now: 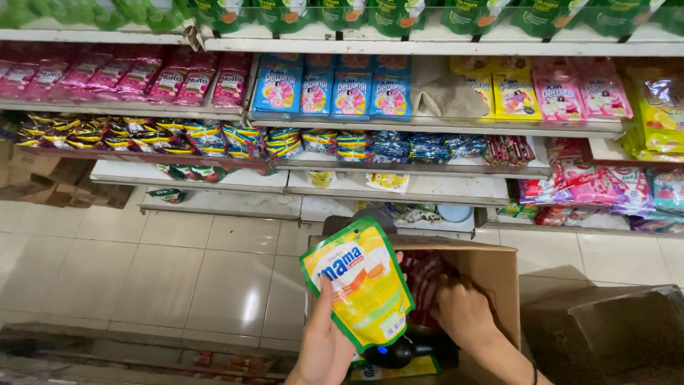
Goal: Wiping down pouches of dish soap with a cloth and arranging them on the store shelves.
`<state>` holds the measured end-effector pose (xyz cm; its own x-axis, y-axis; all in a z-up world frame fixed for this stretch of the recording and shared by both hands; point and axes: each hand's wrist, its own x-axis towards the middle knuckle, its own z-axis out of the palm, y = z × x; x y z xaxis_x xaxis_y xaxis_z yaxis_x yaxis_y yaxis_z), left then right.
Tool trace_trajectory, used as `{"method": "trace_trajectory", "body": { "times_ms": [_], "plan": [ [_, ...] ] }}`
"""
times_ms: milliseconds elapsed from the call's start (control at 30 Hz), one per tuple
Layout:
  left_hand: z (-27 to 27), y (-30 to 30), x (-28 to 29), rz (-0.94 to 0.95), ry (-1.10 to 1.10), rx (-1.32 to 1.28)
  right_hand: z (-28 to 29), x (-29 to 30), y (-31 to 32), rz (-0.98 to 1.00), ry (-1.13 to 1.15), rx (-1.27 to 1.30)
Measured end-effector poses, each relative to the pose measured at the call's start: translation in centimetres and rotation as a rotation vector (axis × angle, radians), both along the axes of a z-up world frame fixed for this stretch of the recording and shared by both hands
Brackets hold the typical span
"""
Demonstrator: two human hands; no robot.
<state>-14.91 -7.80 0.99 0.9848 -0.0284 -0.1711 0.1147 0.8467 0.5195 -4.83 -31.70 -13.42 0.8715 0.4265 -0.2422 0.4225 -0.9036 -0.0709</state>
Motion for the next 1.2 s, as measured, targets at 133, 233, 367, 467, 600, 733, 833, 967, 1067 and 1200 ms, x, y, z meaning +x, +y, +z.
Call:
{"method": "trace_trajectory", "body": {
  "times_ms": [133, 233, 367, 467, 600, 733, 833, 967, 1067, 1200],
  "plan": [
    [-0.6, 0.4, -0.1, 0.036, 0.022, 0.098, 6.0, 1.0, -0.5, -0.103, 0.411, 0.088],
    [-1.9, 1.2, -0.3, 0.047, 0.085, 0.118, 3.7, 1.5, -4.5, 0.045, 0.900, 1.091],
    [-1.2, 1.0, 0.1, 0.050, 0.068, 0.045, 11.7, -0.9, -3.3, 0.260, 0.327, 1.142],
    [-2.0, 0.8, 0.1, 0.062, 0.062, 0.087, 9.6, -3.1, -1.2, -0.095, 0.209, 1.313],
    [-8.2, 1.8, 0.2, -0.016, 0.096, 0.074, 8.8, -4.0, 3.5, 0.497, -0.089, 1.343],
    [-12.9, 1.9, 1.1, -0.095, -0.145, 0.087, 12.6, -2.1, 7.1, 1.000, -0.198, 0.862],
    [-5.1, 1.3, 0.5, -0.132, 0.053, -0.152, 12.7, -0.7, 8.1, 0.869, -0.305, 0.891],
    [-17.1, 0.6, 2.7, -0.082, -0.254, -0.719, 14.6, -1.4, 10.6, 0.568, -0.391, 0.962],
    [-13.2, -0.2, 0.9, -0.015, -0.194, -0.382, 17.0, -2.1, 12.1, 0.352, -0.377, 0.998],
    [-10.0, 0.3, -0.8, 0.065, -0.123, -0.071, 16.6, -2.7, 12.7, 0.545, -0.329, 0.866]
  ]
}}
